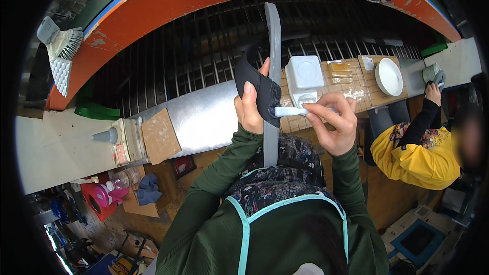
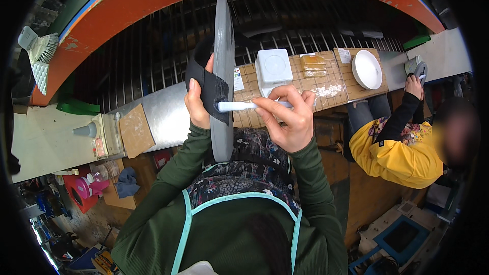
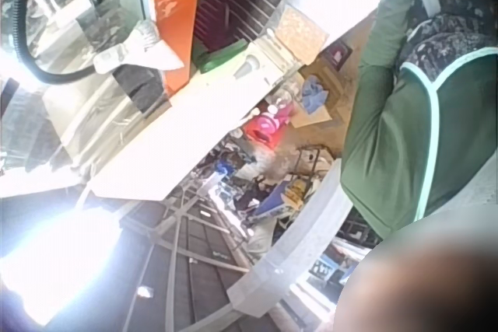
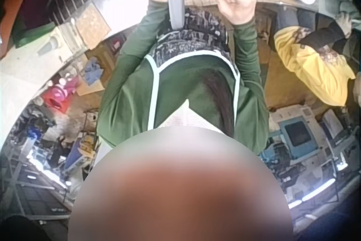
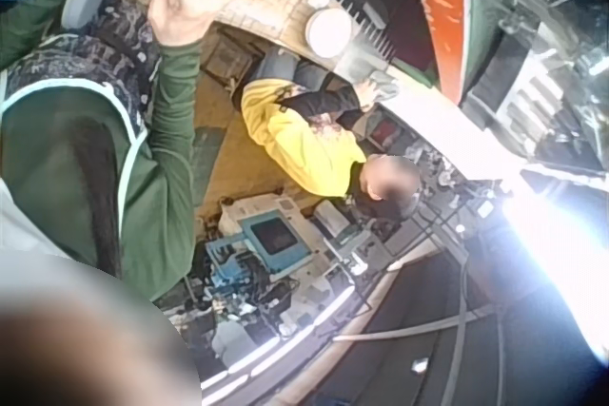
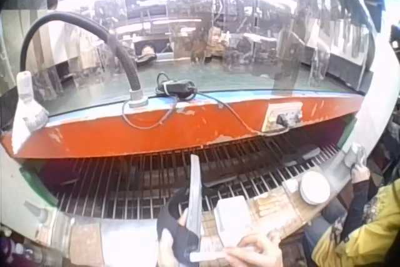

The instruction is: The person paints a gray plastic part with white paint using a small brush. They repeatedly dip the brush into a white container and apply paint to the edges and surfaces of the part while holding it in the other hand.

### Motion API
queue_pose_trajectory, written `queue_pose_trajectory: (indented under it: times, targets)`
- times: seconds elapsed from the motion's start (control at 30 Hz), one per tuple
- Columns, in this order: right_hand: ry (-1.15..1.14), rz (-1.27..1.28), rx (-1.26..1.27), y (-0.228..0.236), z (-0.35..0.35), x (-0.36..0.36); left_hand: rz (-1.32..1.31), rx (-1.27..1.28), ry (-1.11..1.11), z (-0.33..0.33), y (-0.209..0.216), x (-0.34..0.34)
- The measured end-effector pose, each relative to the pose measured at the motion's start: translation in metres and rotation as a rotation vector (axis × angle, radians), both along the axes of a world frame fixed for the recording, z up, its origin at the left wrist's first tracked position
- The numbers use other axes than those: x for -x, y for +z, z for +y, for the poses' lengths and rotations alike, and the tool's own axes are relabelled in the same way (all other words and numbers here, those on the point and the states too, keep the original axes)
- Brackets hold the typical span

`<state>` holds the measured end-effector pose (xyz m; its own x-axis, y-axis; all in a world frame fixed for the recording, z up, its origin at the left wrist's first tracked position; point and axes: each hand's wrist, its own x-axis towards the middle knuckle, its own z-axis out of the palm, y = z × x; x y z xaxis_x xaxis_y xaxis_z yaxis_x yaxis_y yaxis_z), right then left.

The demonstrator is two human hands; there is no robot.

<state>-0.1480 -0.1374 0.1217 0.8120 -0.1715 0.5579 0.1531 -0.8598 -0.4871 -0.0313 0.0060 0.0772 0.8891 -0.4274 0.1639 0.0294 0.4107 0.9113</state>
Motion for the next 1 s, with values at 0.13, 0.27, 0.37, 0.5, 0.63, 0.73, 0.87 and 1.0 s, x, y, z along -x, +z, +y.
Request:
queue_pose_trajectory:
  times: [0.13, 0.27, 0.37, 0.5, 0.63, 0.73, 0.87, 1.0]
  targets:
    - [0.014, 0.009, 0.021, 0.002, 0.001, 0.003, -0.001, -0.012, 0.003, 0.000, 0.001, 0.000]
    - [0.030, 0.014, 0.043, 0.004, 0.001, 0.006, -0.011, -0.022, -0.001, 0.000, 0.003, -0.001]
    - [0.081, 0.057, 0.022, 0.006, -0.001, 0.009, 0.130, 0.124, -0.031, -0.007, 0.008, 0.000]
    - [0.175, 0.012, -0.412, -0.003, 0.002, 0.000, 0.629, 0.524, -0.153, -0.015, 0.012, 0.009]
    - [-0.195, -0.073, -0.158, -0.011, 0.010, -0.006, 0.824, 0.619, -0.384, -0.005, 0.008, 0.005]
    - [-0.009, 0.025, -0.109, -0.007, 0.018, 0.008, 0.825, 0.519, -0.375, 0.000, 0.005, -0.002]
    - [0.002, -0.037, -0.416, -0.004, 0.014, -0.002, 0.811, 0.456, -0.243, -0.004, 0.013, 0.006]
    - [-0.154, -0.058, -0.212, -0.001, 0.005, -0.010, 0.861, 0.377, -0.264, -0.006, 0.024, 0.011]
